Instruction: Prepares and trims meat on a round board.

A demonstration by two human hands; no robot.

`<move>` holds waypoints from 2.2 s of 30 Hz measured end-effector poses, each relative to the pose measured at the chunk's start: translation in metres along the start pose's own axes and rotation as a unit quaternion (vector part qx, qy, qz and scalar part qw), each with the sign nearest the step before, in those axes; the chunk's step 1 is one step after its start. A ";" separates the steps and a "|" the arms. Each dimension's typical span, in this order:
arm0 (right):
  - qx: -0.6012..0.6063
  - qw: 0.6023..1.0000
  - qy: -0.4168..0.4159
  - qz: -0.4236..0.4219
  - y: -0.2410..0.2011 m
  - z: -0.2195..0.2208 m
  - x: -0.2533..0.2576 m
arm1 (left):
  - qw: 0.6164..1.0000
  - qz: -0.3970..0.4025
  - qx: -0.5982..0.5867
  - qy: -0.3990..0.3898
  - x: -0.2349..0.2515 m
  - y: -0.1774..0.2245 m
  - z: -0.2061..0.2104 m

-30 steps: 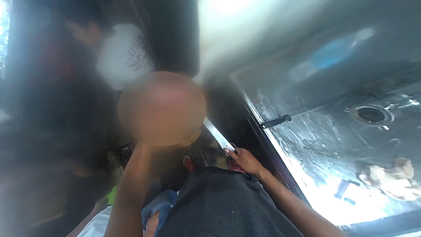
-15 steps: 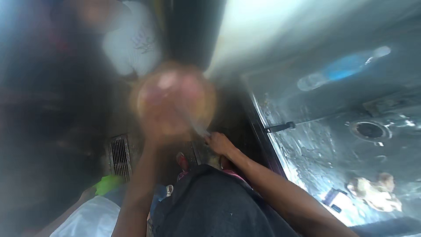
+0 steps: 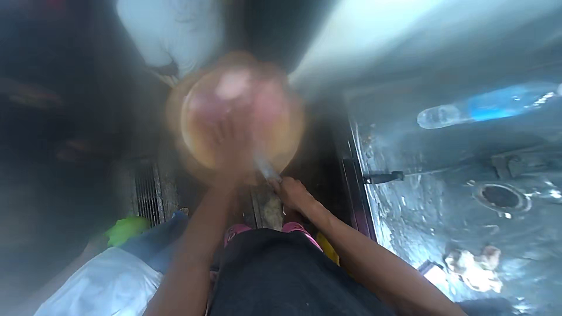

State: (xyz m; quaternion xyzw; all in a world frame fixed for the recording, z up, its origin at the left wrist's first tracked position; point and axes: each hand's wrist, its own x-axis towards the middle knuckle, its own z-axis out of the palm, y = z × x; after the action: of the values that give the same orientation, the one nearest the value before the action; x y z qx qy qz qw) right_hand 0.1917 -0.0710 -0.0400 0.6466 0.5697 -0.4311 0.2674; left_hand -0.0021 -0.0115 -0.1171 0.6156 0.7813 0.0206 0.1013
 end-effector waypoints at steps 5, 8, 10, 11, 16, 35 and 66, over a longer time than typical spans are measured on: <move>0.006 0.999 -0.021 -0.041 -0.022 -0.011 0.014 | 1.000 0.024 -0.007 -0.004 0.000 0.000 -0.008; 0.000 0.998 -0.024 -0.063 -0.040 -0.014 0.024 | 1.000 0.026 -0.004 -0.012 -0.004 -0.002 -0.008; -0.009 0.996 -0.031 -0.078 -0.048 -0.015 0.030 | 1.000 0.018 -0.003 -0.009 -0.003 0.000 -0.009; -0.010 0.996 -0.033 -0.084 -0.049 -0.015 0.031 | 1.000 0.014 -0.003 -0.010 -0.003 0.001 -0.010; -0.004 0.996 -0.023 -0.083 -0.036 -0.010 0.024 | 1.000 0.016 -0.008 -0.004 -0.002 0.001 -0.009; 0.000 0.997 -0.033 -0.064 0.056 0.042 -0.030 | 0.997 0.030 -0.047 0.050 -0.012 -0.005 -0.009; 0.223 0.932 0.197 -0.208 0.203 0.057 -0.098 | 0.915 0.248 -0.183 -0.261 0.017 0.013 -0.217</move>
State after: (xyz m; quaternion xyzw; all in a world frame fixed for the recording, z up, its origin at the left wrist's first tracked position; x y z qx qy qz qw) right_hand 0.3758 -0.2110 -0.0125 0.6286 0.6221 -0.4566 -0.0970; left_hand -0.0330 0.0285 0.0951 0.7440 0.5315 0.0266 0.4041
